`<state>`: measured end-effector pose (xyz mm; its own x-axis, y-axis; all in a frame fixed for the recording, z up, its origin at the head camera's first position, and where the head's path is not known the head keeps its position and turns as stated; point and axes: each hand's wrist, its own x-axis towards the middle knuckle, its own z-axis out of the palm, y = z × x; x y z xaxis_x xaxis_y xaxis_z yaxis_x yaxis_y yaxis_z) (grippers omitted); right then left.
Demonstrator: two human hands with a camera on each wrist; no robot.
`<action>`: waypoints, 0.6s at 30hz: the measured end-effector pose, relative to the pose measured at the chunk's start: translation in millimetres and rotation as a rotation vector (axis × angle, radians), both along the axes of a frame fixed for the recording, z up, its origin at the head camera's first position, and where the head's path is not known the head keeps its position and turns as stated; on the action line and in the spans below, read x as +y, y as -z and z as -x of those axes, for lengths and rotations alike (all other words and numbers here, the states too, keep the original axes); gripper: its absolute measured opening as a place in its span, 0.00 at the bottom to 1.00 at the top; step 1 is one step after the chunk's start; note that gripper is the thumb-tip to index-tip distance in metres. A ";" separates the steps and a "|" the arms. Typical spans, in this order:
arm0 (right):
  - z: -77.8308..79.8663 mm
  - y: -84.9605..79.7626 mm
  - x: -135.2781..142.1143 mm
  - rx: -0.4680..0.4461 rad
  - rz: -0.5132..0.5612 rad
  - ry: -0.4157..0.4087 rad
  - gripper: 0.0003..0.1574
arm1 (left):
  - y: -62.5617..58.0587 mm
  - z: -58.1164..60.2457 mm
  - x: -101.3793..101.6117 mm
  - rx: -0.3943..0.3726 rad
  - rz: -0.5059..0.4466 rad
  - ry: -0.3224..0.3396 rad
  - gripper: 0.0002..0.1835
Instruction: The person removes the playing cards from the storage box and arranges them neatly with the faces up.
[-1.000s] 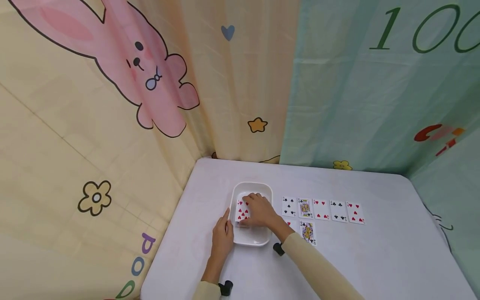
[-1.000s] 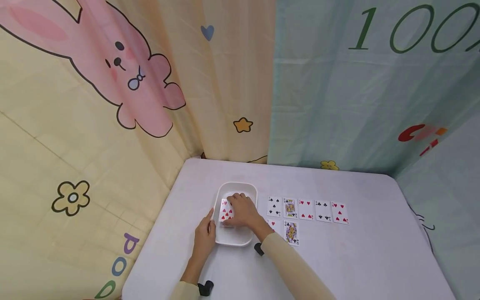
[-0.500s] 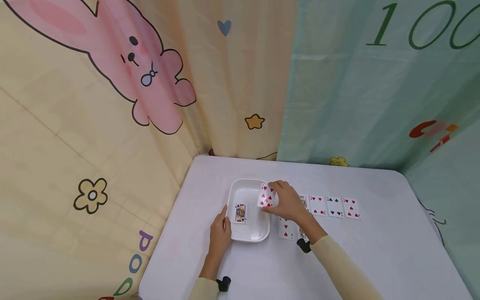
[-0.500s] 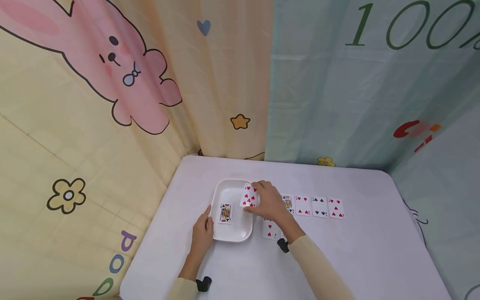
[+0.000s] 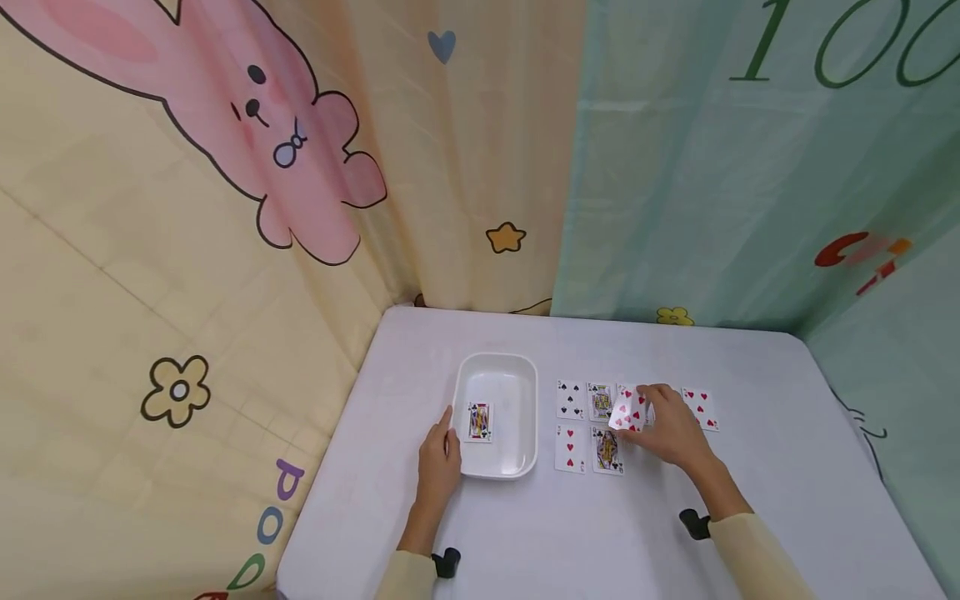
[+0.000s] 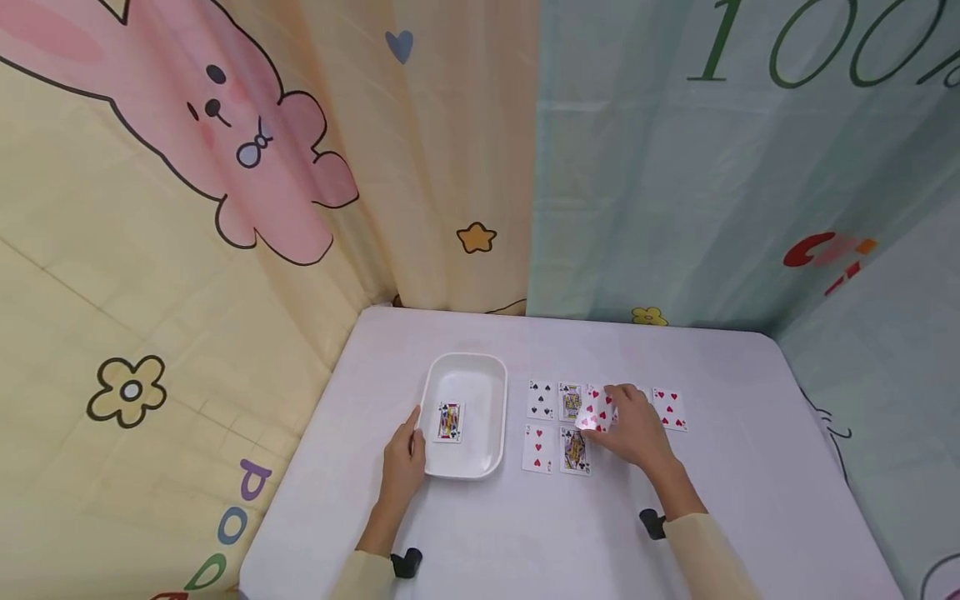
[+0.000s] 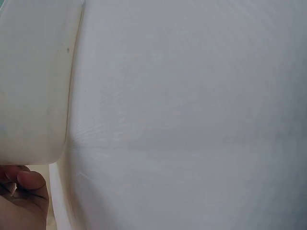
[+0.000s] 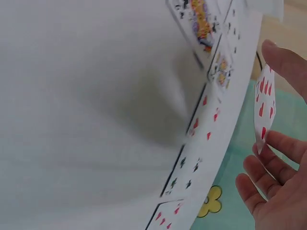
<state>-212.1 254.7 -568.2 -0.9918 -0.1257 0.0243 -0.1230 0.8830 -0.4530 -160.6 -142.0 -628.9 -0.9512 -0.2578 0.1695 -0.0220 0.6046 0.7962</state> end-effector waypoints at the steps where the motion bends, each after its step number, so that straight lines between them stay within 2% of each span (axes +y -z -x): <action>1: -3.1 3.8 5.7 -0.007 -0.014 0.000 0.59 | 0.2 0.0 0.2 -0.001 -0.001 0.001 0.25; 9: -21.6 25.3 28.6 -0.051 -0.088 -0.040 0.60 | -0.3 0.8 1.4 -0.013 -0.015 0.006 0.26; 18: -34.8 36.8 26.4 -0.097 -0.087 -0.064 0.62 | 0.4 0.3 0.6 -0.028 -0.018 0.008 0.26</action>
